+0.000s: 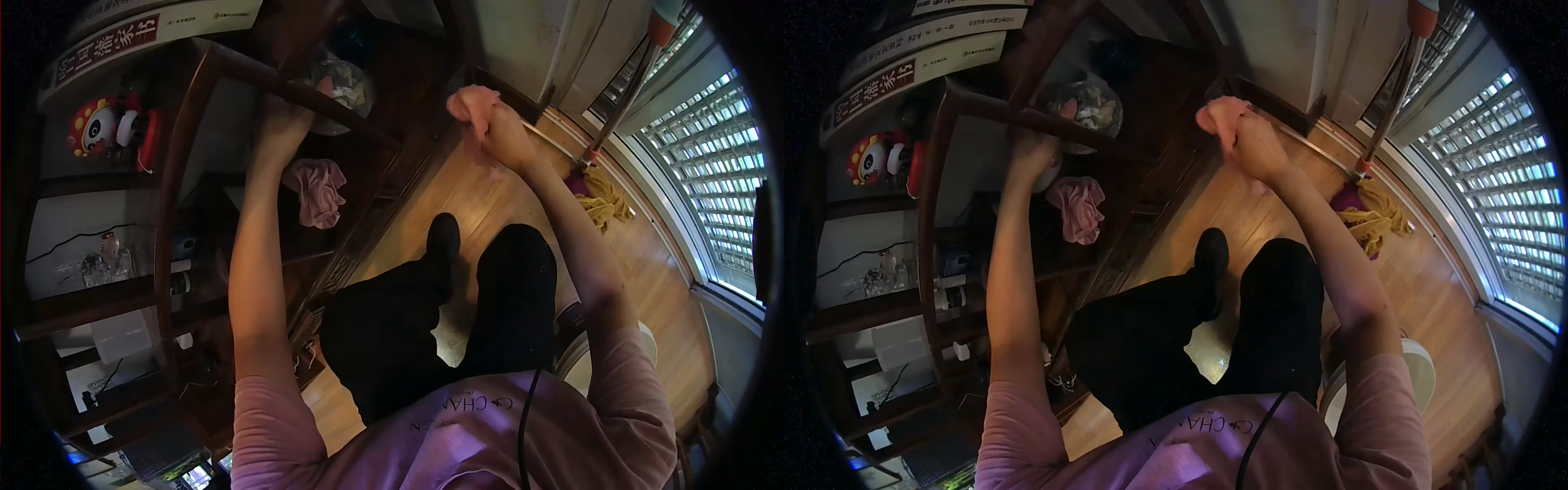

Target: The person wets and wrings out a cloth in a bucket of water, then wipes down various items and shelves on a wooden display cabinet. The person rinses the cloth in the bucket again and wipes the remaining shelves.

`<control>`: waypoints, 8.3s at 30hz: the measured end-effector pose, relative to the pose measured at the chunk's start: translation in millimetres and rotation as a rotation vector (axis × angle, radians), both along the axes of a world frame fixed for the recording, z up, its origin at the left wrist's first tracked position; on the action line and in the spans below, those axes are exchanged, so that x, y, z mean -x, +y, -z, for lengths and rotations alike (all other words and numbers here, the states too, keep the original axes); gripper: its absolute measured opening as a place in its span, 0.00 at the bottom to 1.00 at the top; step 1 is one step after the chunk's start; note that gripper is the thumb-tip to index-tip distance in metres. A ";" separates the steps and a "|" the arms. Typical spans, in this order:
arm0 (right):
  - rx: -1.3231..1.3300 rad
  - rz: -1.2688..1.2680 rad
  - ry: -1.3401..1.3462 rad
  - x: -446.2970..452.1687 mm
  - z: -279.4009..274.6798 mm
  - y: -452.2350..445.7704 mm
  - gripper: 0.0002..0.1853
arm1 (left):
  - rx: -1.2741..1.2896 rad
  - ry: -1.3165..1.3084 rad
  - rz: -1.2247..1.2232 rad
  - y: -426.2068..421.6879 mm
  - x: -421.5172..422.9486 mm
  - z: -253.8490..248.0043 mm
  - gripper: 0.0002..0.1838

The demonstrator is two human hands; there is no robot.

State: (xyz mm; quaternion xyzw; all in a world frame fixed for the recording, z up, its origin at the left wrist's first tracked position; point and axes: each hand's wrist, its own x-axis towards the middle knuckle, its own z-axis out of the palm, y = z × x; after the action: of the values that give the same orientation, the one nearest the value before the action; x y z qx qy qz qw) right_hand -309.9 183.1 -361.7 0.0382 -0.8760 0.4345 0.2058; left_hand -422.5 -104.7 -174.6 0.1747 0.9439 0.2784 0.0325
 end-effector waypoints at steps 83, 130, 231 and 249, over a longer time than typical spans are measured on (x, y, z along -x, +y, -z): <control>-0.599 -0.040 -0.043 79.4 -18.7 -70.6 0.24 | 0.113 -0.096 0.781 64.4 170.9 32.8 0.44; -0.825 0.202 -0.088 264.1 9.3 -117.8 0.22 | -0.231 -0.021 0.743 0.8 184.4 57.0 0.43; 0.020 -0.432 -0.035 160.0 15.5 -70.6 0.02 | 0.763 0.553 0.733 42.2 131.1 31.1 0.28; -0.108 -0.293 -0.091 154.5 13.4 -69.4 0.07 | 0.729 -0.225 -0.012 17.7 92.7 33.5 0.35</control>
State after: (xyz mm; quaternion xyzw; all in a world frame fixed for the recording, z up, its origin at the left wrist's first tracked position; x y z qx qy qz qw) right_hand -464.4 113.7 -375.2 0.1567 -0.8915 0.4136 0.0981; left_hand -515.1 -86.9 -208.1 0.1143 0.9726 -0.0578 0.1942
